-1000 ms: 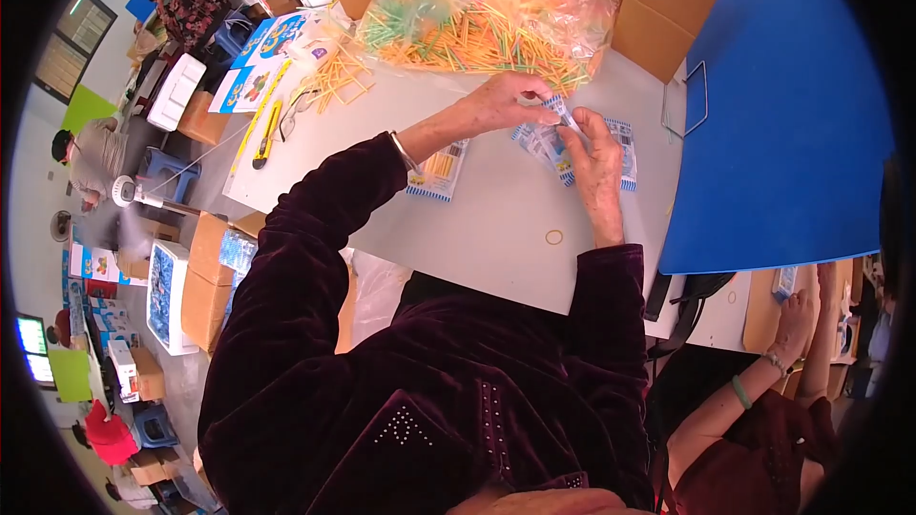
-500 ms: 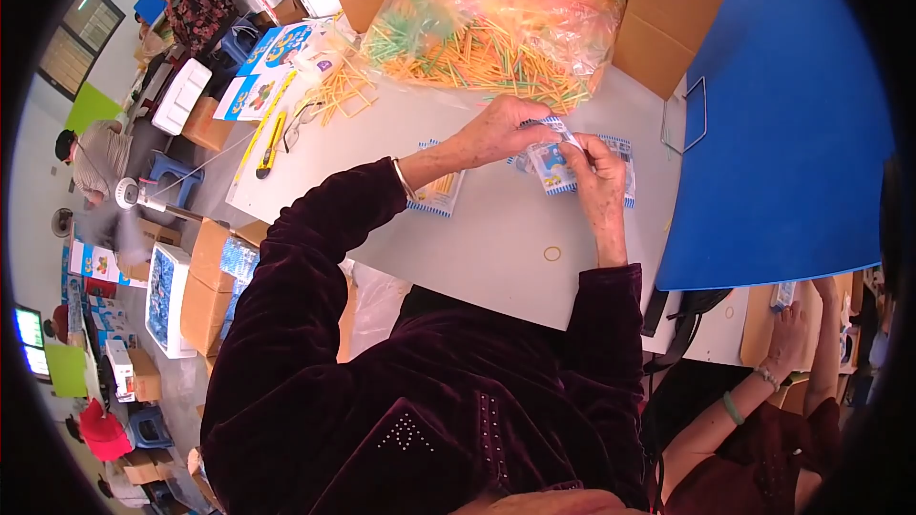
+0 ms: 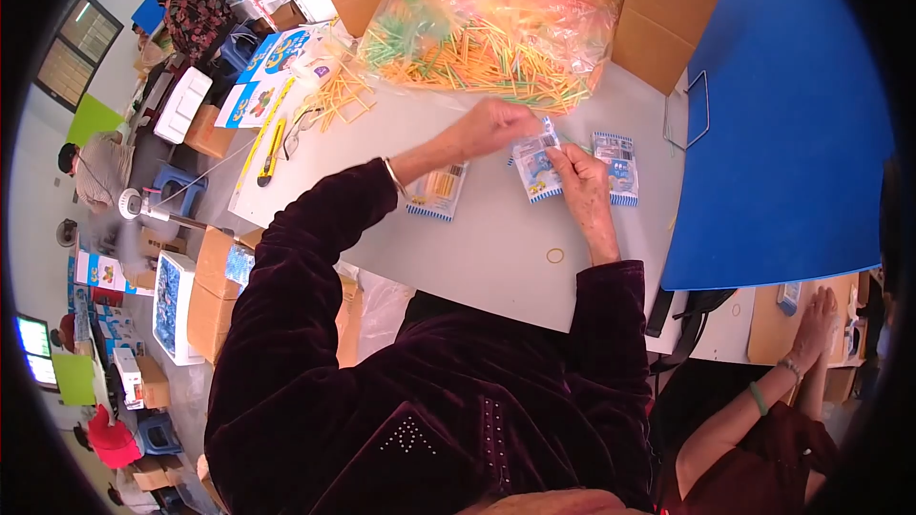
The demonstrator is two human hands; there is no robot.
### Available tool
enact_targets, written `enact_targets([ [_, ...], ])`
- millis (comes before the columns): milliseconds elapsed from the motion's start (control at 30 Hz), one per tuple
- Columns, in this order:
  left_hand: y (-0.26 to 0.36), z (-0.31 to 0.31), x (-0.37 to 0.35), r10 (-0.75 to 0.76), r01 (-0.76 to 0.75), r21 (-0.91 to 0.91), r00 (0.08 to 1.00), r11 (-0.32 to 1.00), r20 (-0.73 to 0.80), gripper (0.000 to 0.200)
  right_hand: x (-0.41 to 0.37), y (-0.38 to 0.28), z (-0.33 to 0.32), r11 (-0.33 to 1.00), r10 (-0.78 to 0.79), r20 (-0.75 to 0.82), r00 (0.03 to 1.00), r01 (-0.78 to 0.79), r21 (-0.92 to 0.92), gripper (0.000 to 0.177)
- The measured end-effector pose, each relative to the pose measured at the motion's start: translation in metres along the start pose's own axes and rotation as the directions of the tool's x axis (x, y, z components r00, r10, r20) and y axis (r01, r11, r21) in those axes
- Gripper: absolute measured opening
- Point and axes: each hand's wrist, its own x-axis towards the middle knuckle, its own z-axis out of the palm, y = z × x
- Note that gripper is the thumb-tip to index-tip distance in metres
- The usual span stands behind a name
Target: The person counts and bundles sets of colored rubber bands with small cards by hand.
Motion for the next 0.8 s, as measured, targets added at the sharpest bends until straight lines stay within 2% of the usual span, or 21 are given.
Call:
enact_targets([
  [67, -0.027, -0.027, 0.017, 0.146, -0.119, 0.317, 0.987, 0.941, -0.062, 0.017, 0.001, 0.011, -0.003, 1.0, 0.01, 0.013, 1.0, -0.01, -0.016, 0.016],
  [100, -0.042, -0.046, 0.025, 0.261, -0.2, 0.534, 0.965, 0.821, -0.04, 0.013, 0.001, 0.015, -0.004, 0.999, 0.017, 0.025, 1.0, -0.016, -0.035, 0.017],
  [133, -0.055, -0.064, 0.031, 0.367, -0.262, 0.717, 0.93, 0.646, 0.009, 0.011, 0.002, 0.016, -0.004, 0.999, 0.017, 0.023, 1.0, -0.016, -0.035, 0.017],
  [167, -0.063, -0.076, 0.032, 0.368, -0.265, 0.717, 0.93, 0.645, 0.011, 0.011, 0.003, 0.017, -0.004, 0.999, 0.042, 0.027, 0.999, -0.041, -0.027, 0.017],
  [233, -0.072, -0.092, 0.033, 0.249, -0.247, 0.932, 0.952, 0.267, 0.181, 0.015, 0.003, 0.016, -0.004, 0.998, 0.066, 0.025, 0.998, -0.065, -0.02, 0.018],
  [267, -0.077, -0.095, 0.037, 0.252, -0.251, 0.931, 0.95, 0.266, 0.184, 0.015, 0.002, 0.013, -0.003, 0.997, 0.065, 0.012, 0.998, -0.065, -0.031, 0.018],
  [333, -0.079, -0.097, 0.042, 0.207, -0.271, 0.95, 0.949, 0.158, 0.237, 0.019, 0.003, 0.012, -0.003, 0.997, 0.069, -0.005, 0.998, -0.069, -0.042, 0.019],
  [467, -0.077, -0.094, 0.052, 0.195, -0.286, 0.944, 0.948, 0.166, 0.253, 0.018, 0.002, 0.011, -0.003, 0.996, 0.065, 0.014, 0.998, -0.064, -0.057, 0.019],
  [533, -0.081, -0.09, 0.057, 0.221, -0.289, 0.955, 0.937, 0.058, 0.27, 0.017, 0.003, 0.01, -0.004, 0.996, 0.071, 0.018, 0.997, -0.07, -0.049, 0.019],
  [567, -0.083, -0.088, 0.06, 0.222, -0.293, 0.954, 0.936, 0.059, 0.274, 0.017, 0.002, 0.009, -0.004, 0.996, 0.074, 0.021, 0.997, -0.073, -0.054, 0.019],
  [800, -0.087, -0.088, 0.057, 0.241, -0.262, 0.949, 0.946, 0.175, 0.216, 0.018, 0.002, 0.009, -0.005, 0.995, 0.078, 0.035, 0.996, -0.076, -0.071, 0.019],
])
